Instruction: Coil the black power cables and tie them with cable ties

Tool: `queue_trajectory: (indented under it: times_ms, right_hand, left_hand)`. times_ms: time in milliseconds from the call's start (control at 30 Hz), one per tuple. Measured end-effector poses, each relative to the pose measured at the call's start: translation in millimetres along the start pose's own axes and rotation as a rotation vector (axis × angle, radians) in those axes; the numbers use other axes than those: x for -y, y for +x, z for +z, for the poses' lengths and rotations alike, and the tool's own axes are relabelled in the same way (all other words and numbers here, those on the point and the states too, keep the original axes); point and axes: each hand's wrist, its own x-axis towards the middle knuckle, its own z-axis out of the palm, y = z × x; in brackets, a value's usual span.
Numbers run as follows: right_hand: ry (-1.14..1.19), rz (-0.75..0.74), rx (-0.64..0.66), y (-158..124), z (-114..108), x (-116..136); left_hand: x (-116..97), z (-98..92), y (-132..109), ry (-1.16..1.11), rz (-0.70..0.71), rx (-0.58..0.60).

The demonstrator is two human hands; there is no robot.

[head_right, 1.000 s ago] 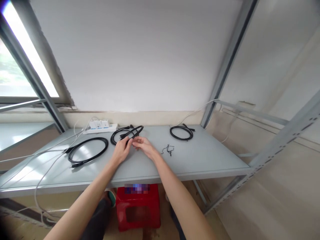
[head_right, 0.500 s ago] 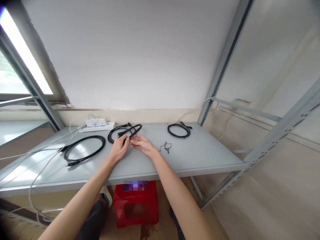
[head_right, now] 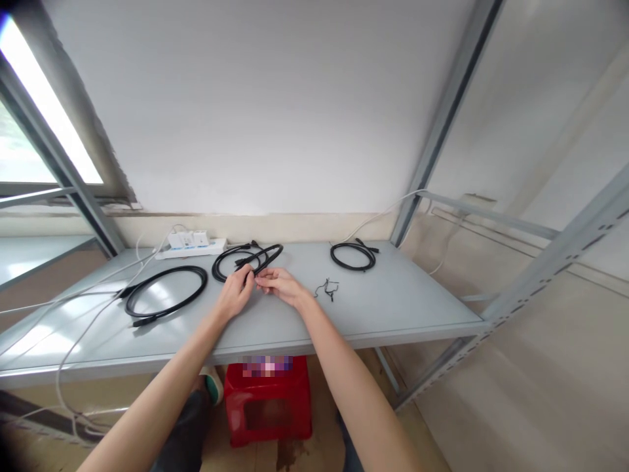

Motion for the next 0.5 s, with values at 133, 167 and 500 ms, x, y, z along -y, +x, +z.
queue_trajectory:
  times_ms: [133, 167, 500]
  right_hand:
    - [-0.065, -0.049, -0.063, -1.9, 5.0, 1.4]
    - [-0.094, -0.066, -0.090, -1.4, 5.8, 0.8]
    - [-0.228, -0.147, -0.282, 7.6, 9.8, -5.4]
  left_hand:
    - [2.7, 1.7, -0.4, 0.007, 0.014, 0.010]
    - [3.6, 2.4, -0.4, 0.014, 0.015, 0.016]
    - [4.6, 3.0, 1.2, 0.079, -0.079, 0.029]
